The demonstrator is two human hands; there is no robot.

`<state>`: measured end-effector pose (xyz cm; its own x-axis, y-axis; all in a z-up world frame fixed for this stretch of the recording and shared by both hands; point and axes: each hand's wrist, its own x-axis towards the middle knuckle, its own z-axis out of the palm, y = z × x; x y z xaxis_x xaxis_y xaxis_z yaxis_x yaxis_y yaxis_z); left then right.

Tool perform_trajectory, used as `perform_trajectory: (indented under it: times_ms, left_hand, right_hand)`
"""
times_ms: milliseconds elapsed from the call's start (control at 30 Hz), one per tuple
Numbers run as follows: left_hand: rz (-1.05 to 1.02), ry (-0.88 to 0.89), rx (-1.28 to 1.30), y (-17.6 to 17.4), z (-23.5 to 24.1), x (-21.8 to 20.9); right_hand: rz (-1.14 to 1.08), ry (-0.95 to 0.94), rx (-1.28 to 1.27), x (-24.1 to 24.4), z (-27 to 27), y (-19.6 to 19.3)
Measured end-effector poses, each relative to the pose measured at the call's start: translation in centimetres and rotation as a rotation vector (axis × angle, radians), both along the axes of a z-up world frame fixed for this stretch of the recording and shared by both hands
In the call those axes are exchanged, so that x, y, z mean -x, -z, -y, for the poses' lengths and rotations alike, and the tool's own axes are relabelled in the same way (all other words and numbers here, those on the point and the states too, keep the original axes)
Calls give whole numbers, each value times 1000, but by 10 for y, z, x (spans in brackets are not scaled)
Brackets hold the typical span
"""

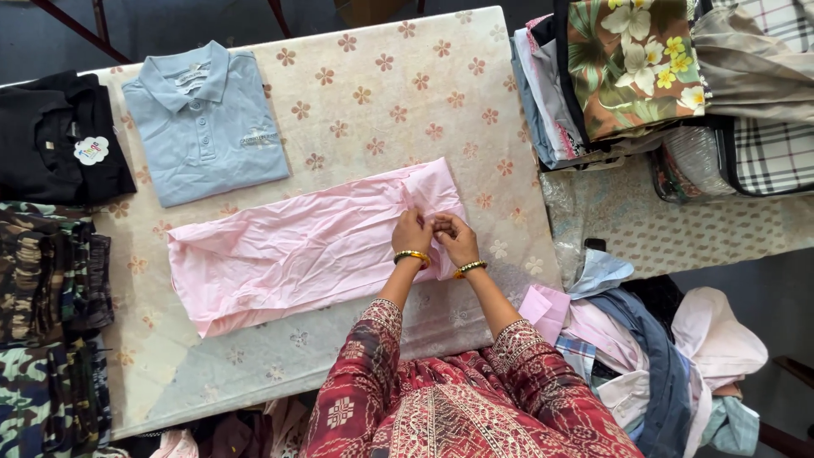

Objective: Fold a pink long-sleeved shirt and place it neatly on a table.

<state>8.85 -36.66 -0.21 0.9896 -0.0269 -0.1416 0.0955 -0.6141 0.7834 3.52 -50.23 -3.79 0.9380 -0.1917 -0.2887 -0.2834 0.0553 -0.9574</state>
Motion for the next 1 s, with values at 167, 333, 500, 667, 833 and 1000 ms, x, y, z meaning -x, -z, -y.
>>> perform_trajectory:
  times_ms: [167, 333, 500, 667, 833, 1000]
  left_hand:
    - [-116, -8, -90, 5, -6, -2]
    - [96, -130, -28, -1, 4, 7]
    - [179, -271, 135, -2, 13, 10]
    - [-228, -216, 246, 23, 4, 1]
    - [-154, -170, 223, 16, -16, -4]
    - [120, -197, 93, -10, -10, 8]
  right_hand:
    - [124, 194, 698, 9, 6, -42]
    - [299, -210, 1072, -2, 4, -41]
    - [285, -240, 1145, 4, -6, -15]
    - [319, -177, 944, 5, -14, -33]
    - [113, -245, 1091, 3, -44, -71]
    - [-75, -365, 1335, 0, -51, -39]
